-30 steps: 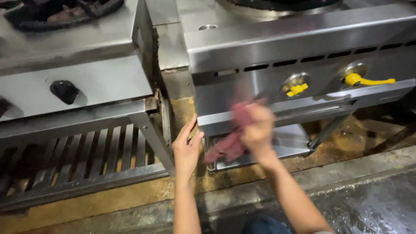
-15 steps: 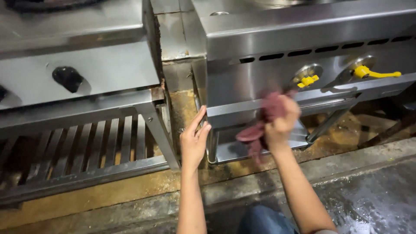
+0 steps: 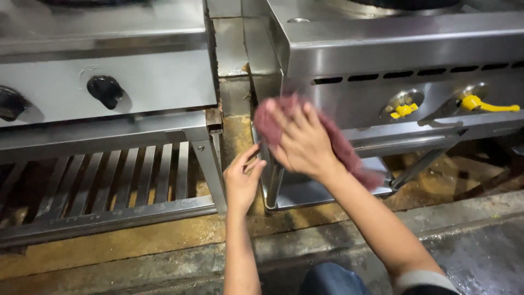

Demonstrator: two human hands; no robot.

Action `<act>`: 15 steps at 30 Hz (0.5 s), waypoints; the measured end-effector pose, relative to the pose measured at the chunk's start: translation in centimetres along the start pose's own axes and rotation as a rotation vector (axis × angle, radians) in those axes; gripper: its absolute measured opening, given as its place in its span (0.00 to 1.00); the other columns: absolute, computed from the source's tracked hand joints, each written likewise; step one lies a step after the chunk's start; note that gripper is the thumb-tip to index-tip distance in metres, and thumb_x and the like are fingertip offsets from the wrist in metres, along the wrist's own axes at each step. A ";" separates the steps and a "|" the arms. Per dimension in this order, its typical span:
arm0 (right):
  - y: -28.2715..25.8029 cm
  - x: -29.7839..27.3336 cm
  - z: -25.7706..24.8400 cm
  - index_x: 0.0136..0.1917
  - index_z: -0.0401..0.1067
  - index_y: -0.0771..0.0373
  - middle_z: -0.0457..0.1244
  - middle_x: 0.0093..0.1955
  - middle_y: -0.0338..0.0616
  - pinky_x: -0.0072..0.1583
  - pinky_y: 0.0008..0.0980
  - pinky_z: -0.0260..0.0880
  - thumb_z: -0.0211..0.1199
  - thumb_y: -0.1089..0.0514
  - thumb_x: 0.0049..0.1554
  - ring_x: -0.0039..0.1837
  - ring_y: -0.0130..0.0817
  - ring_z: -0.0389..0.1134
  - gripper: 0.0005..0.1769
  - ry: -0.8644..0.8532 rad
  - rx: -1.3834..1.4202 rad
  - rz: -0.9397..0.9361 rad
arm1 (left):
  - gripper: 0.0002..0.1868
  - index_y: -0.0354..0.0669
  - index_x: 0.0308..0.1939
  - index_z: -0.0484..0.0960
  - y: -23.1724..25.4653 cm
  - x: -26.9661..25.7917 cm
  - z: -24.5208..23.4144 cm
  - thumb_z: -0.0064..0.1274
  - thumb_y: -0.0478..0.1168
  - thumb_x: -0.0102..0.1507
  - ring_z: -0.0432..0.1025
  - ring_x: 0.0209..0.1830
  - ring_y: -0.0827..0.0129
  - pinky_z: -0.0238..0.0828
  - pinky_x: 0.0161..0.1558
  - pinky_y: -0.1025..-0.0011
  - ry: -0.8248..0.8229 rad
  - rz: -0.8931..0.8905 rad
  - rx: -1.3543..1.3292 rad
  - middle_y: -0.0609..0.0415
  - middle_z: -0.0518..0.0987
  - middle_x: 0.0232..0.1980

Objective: The person wipes the stainless steel surfaces of a commercial gas stove and its lower rack using a pink cloth. They clean the top surface around the burners, the side panels, the front control area, and the metal grate underneath.

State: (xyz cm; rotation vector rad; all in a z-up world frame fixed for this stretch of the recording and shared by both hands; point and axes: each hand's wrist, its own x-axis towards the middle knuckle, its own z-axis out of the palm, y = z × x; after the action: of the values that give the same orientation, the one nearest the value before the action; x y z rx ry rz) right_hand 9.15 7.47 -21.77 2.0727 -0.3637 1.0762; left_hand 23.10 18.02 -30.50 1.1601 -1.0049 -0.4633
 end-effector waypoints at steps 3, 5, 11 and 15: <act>0.2 -4.0 -1.1 0.58 0.72 0.57 0.58 0.79 0.44 0.68 0.53 0.57 0.37 0.49 0.65 0.66 0.54 0.65 0.23 -0.089 0.236 -0.146 | 0.23 0.40 0.61 0.82 1.7 -0.2 -1.7 0.57 0.25 0.61 0.77 0.60 0.50 0.81 0.57 0.61 0.097 -0.032 -0.007 0.40 0.82 0.59; 2.9 -7.8 -0.7 0.49 0.71 0.56 0.59 0.79 0.47 0.70 0.51 0.57 0.42 0.56 0.66 0.73 0.57 0.63 0.15 -0.156 0.456 -0.235 | 0.24 0.40 0.61 0.82 2.4 -0.3 -2.9 0.55 0.23 0.62 0.78 0.58 0.53 0.81 0.56 0.63 0.178 -0.076 -0.015 0.40 0.83 0.58; 6.3 -10.9 -0.3 0.60 0.70 0.67 0.61 0.73 0.62 0.68 0.54 0.60 0.54 0.64 0.54 0.67 0.63 0.65 0.20 0.087 0.337 0.134 | 0.22 0.40 0.60 0.83 1.4 -0.8 -4.2 0.56 0.25 0.61 0.81 0.53 0.59 0.81 0.52 0.69 0.263 -0.045 -0.062 0.39 0.84 0.55; 2.7 -6.9 -0.4 0.73 0.61 0.82 0.58 0.71 0.73 0.77 0.51 0.50 0.54 0.69 0.43 0.72 0.68 0.60 0.43 0.225 0.355 0.576 | 0.21 0.41 0.58 0.84 3.2 -0.8 -3.9 0.57 0.26 0.62 0.82 0.51 0.60 0.82 0.50 0.70 0.285 -0.063 -0.069 0.40 0.85 0.54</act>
State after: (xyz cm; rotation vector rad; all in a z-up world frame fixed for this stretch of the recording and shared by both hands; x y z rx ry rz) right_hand 3.28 5.34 -25.81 2.1721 -0.7266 1.8085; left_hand 25.39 21.88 -28.08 1.1608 -0.7022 -0.3673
